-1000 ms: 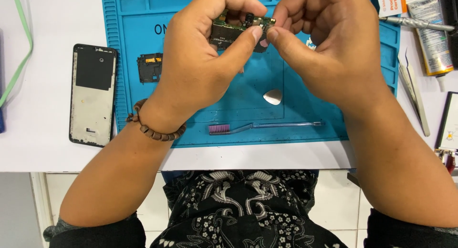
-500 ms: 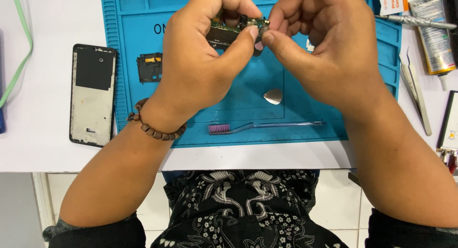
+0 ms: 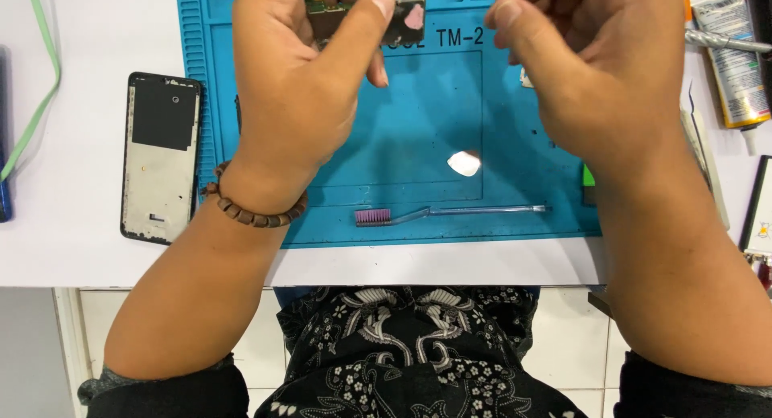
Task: The person holds a small green circuit board and manipulates a ribbon cable connector with their fingers. They repeatedly attempt to align and press the connector onto the board. The person then picks up a disassembled smartphone casing and places it on the workbench before returning to the circuit board.
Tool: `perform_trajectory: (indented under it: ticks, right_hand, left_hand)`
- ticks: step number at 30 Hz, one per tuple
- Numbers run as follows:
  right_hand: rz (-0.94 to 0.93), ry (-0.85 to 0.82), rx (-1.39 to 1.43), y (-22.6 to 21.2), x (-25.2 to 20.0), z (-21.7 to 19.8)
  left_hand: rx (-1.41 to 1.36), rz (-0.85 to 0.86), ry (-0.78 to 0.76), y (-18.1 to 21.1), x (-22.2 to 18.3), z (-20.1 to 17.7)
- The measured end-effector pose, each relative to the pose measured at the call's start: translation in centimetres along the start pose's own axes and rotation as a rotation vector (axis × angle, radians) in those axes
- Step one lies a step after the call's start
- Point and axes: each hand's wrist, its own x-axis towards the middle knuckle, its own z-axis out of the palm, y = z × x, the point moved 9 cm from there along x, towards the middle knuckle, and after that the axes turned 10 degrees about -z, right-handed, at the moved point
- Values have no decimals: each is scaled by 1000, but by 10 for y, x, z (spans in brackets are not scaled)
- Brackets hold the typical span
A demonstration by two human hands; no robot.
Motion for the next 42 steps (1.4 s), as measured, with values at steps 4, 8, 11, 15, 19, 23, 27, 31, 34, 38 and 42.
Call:
perform_trajectory:
  ticks: [4, 8, 11, 15, 19, 23, 27, 31, 34, 38, 42]
  right_hand:
    - [-130, 20, -128, 2, -3, -8]
    - [-41, -14, -100, -3, 5, 4]
    - [-51, -38, -42, -11, 9, 14]
    - [15, -59, 146, -1, 9, 23]
    - [5, -50, 139, -3, 10, 16]
    - [33, -8, 237, -7, 12, 9]
    - [5, 6, 273, -12, 13, 5]
    - [-26, 16, 302, -17, 12, 4]
    - [-57, -18, 287, -17, 13, 3]
    - [-38, -2, 335, -10, 12, 5]
    - [-11, 73, 400, 5, 10, 1]
  left_hand:
    - [40, 37, 12, -2, 2, -4]
    - [44, 68, -27, 0, -2, 0]
    - [-6, 25, -90, 10, -6, 15]
    - [78, -76, -74, 11, -8, 25]
    - [173, -46, -81, 11, -11, 27]
    - [166, -114, -62, -1, -9, 21]
    - [149, -213, -88, -11, -7, 22]
    - [78, -424, -64, -21, -7, 23]
    - [-164, -535, -20, -36, -5, 17]
    - [-172, -539, -63, -29, -6, 19]
    - [-225, -528, -99, -30, -7, 23]
